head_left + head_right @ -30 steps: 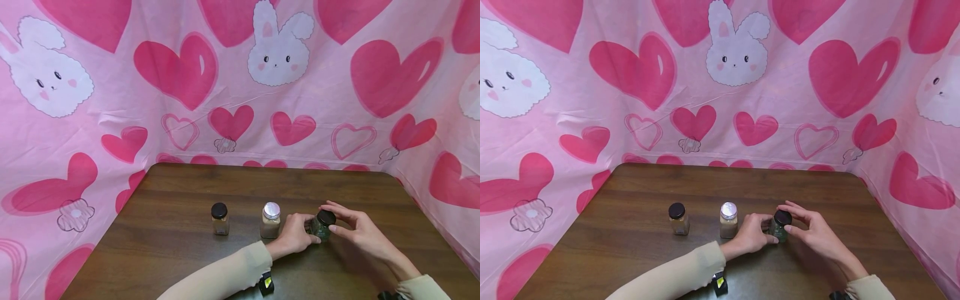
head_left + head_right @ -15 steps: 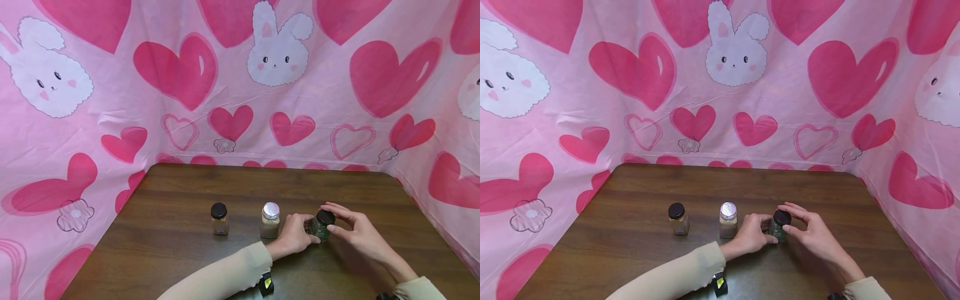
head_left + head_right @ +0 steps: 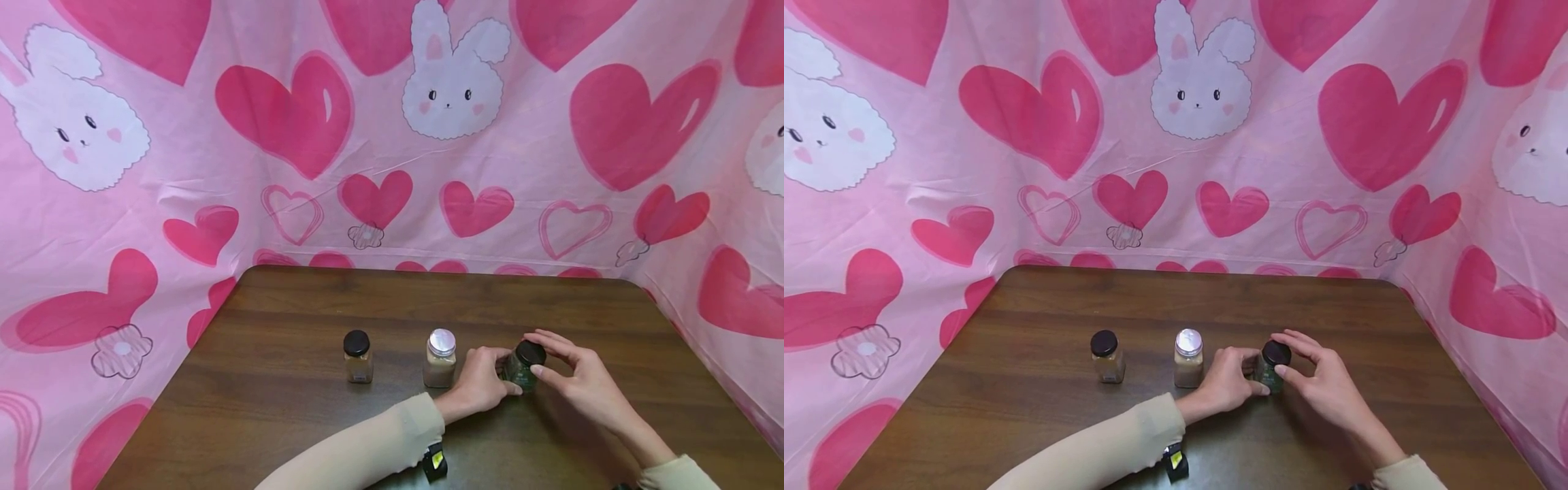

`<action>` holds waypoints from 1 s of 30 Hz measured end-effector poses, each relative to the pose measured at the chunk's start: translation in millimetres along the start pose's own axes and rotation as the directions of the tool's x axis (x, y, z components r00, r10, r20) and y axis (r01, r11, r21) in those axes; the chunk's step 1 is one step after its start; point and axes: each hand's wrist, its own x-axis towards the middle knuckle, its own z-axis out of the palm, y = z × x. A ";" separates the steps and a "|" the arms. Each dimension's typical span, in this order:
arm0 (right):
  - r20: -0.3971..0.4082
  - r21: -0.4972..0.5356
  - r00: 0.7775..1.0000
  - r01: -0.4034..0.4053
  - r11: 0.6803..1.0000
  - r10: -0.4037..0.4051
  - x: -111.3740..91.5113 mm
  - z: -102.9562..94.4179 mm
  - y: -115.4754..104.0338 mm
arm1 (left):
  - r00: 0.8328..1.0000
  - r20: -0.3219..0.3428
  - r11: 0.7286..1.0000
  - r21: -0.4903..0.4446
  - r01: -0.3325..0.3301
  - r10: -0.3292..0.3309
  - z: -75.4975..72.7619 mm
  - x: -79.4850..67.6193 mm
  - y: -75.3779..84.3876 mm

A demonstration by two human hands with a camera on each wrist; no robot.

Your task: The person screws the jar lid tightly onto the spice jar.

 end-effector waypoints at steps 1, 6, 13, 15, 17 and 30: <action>-0.012 -0.005 1.000 0.001 1.000 -0.001 0.1 0.8 -0.3 | 1.000 -0.001 1.000 0.000 -0.001 0.001 -0.2 0.2 0.1; -0.061 -0.019 0.998 0.013 1.000 -0.014 0.2 4.5 -0.8 | 1.000 -0.003 1.000 -0.007 -0.005 0.005 -0.7 0.7 -0.8; -0.082 -0.036 0.997 -0.014 0.999 0.011 -1.0 7.2 -4.5 | 1.000 -0.013 1.000 0.010 -0.014 0.014 -0.6 0.5 -0.6; -0.080 -0.041 0.997 -0.022 0.999 0.018 -1.4 7.3 -5.9 | 1.000 -0.017 1.000 0.019 -0.011 0.012 -0.4 0.4 -0.2; -0.078 -0.046 0.997 -0.026 0.999 0.023 -1.9 7.7 -7.2 | 1.000 -0.017 1.000 0.023 -0.007 0.008 -0.3 0.2 0.0; -0.099 -0.037 0.995 -0.015 0.999 0.012 -2.4 9.5 -6.0 | 0.999 -0.032 0.999 0.047 -0.004 0.005 -0.2 0.0 0.7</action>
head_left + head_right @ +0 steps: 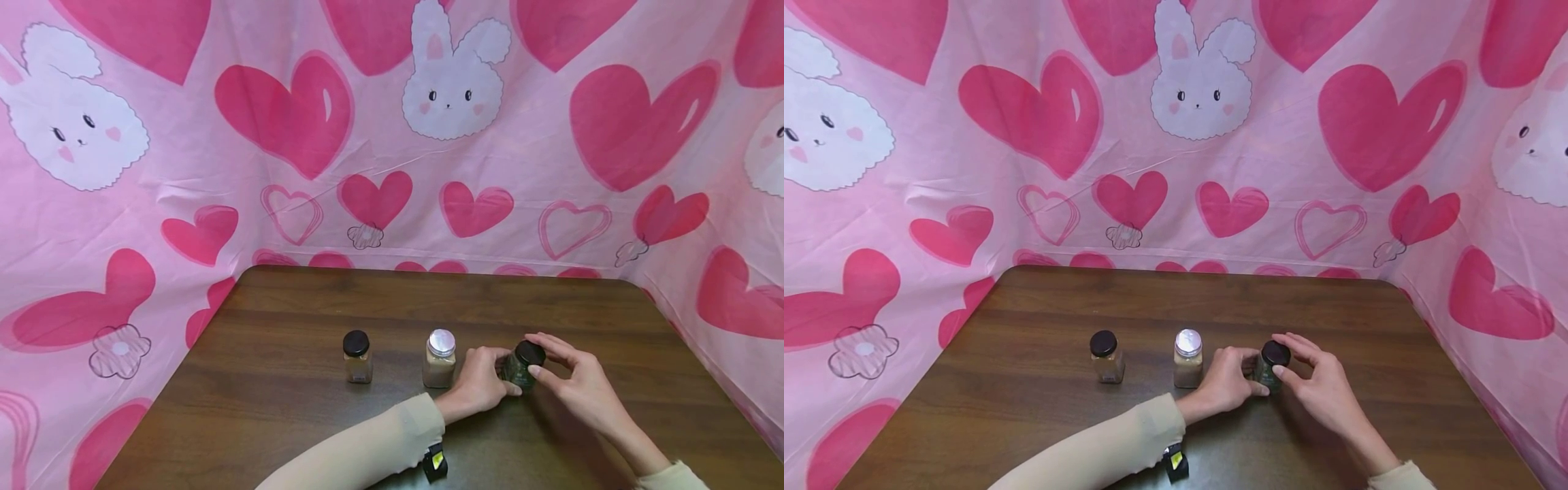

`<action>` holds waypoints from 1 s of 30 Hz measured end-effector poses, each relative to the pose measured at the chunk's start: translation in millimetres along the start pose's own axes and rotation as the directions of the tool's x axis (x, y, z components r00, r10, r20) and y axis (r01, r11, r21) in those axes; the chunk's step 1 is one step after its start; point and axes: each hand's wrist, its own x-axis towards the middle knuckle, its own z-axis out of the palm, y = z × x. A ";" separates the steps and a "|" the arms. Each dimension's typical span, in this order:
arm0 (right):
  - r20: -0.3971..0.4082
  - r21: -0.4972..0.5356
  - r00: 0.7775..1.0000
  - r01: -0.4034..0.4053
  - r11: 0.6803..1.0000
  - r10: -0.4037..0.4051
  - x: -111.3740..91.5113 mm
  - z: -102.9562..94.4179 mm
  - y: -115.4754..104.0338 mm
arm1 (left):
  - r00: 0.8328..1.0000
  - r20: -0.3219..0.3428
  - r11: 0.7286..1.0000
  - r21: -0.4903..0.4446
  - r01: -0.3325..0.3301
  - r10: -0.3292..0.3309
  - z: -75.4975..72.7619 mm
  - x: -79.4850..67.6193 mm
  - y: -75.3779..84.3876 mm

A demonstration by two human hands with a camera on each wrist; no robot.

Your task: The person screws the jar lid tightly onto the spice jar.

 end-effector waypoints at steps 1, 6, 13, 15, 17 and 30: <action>0.000 -0.002 1.000 -0.004 1.000 0.004 0.1 -0.1 -0.5 | 1.000 0.000 1.000 -0.002 0.000 0.000 -0.1 0.0 0.0; 0.008 -0.020 1.000 -0.023 1.000 0.023 0.3 -0.3 -1.3 | 1.000 0.000 1.000 -0.006 -0.001 0.001 -0.3 -0.2 0.6; 0.011 -0.010 1.000 -0.021 1.000 0.021 -0.5 -0.1 -1.7 | 1.000 -0.008 1.000 0.016 0.013 -0.012 0.3 -0.6 1.9; 0.009 -0.001 1.000 -0.020 1.000 0.020 -1.0 -0.3 -1.5 | 1.000 -0.009 1.000 0.016 0.014 -0.014 0.8 -0.9 2.3; 0.008 0.008 1.000 -0.020 1.000 0.019 -1.4 -0.4 -1.3 | 1.000 -0.011 1.000 0.014 0.013 -0.013 1.3 -1.1 2.7; 0.015 0.036 1.000 -0.001 0.999 0.000 -1.6 -0.4 -1.6 | 1.000 -0.001 1.000 0.018 0.024 -0.024 0.5 -0.9 4.7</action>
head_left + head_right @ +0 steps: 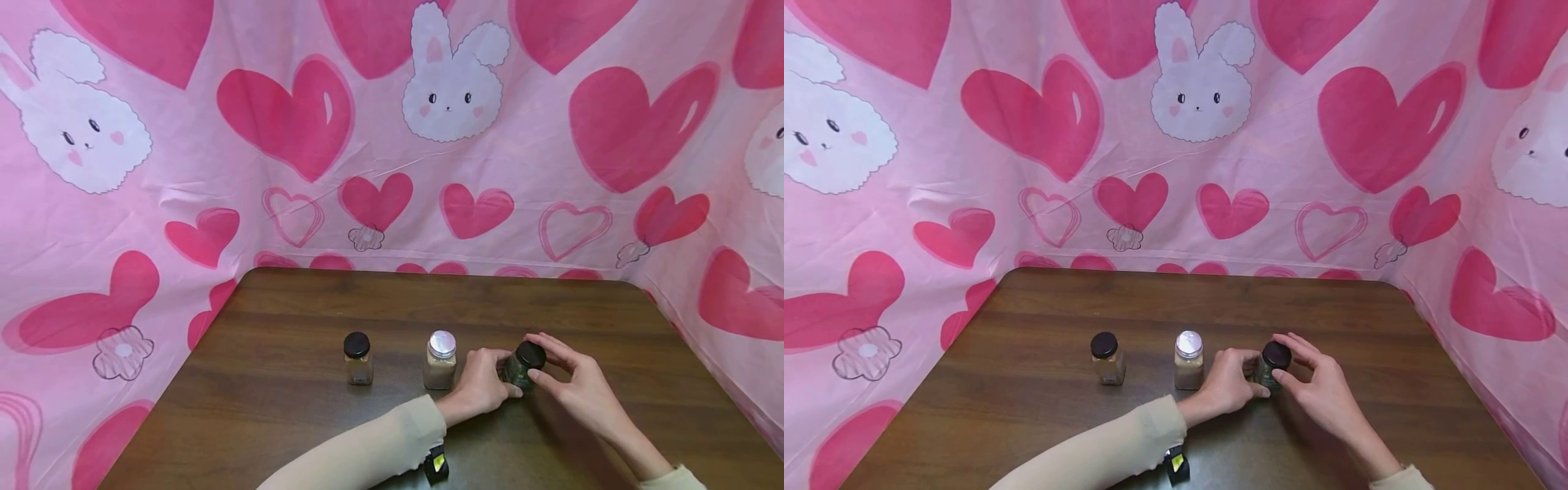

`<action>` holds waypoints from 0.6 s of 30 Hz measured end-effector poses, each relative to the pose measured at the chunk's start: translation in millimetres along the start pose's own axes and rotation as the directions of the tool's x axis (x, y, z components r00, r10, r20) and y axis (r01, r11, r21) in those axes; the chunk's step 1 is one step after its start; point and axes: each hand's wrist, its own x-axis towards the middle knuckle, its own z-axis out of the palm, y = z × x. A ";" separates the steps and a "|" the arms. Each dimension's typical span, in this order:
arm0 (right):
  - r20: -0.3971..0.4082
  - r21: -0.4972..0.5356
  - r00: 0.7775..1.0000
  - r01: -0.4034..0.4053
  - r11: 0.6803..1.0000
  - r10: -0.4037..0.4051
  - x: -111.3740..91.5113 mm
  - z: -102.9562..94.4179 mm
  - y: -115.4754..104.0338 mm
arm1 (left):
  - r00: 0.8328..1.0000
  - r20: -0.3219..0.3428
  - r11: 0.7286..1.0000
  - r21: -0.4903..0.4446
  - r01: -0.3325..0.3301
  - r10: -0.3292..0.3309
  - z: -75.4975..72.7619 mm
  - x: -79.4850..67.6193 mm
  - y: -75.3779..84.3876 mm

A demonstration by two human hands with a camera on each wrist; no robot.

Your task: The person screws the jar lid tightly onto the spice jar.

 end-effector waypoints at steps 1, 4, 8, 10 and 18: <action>0.004 -0.002 1.000 -0.002 1.000 0.002 -0.3 -0.3 -0.7 | 1.000 0.003 1.000 -0.002 0.001 -0.001 0.1 0.1 0.1; 0.013 -0.012 1.000 -0.006 1.000 0.006 -1.2 -1.3 -2.7 | 1.000 0.013 1.000 -0.012 0.006 -0.006 0.0 0.6 -0.2; 0.013 -0.028 1.000 -0.005 1.000 0.006 -2.2 -2.0 -4.4 | 1.000 0.013 1.000 -0.008 0.004 -0.003 -0.7 1.1 -0.7; 0.010 -0.033 1.000 0.001 0.999 0.000 -2.5 -2.1 -4.4 | 1.000 0.010 1.000 0.007 -0.005 0.005 -1.2 0.9 -0.5; -0.004 -0.026 1.000 0.016 1.000 -0.016 -2.8 -2.9 -3.0 | 0.999 -0.003 0.998 0.043 -0.042 0.042 -4.3 -2.7 3.4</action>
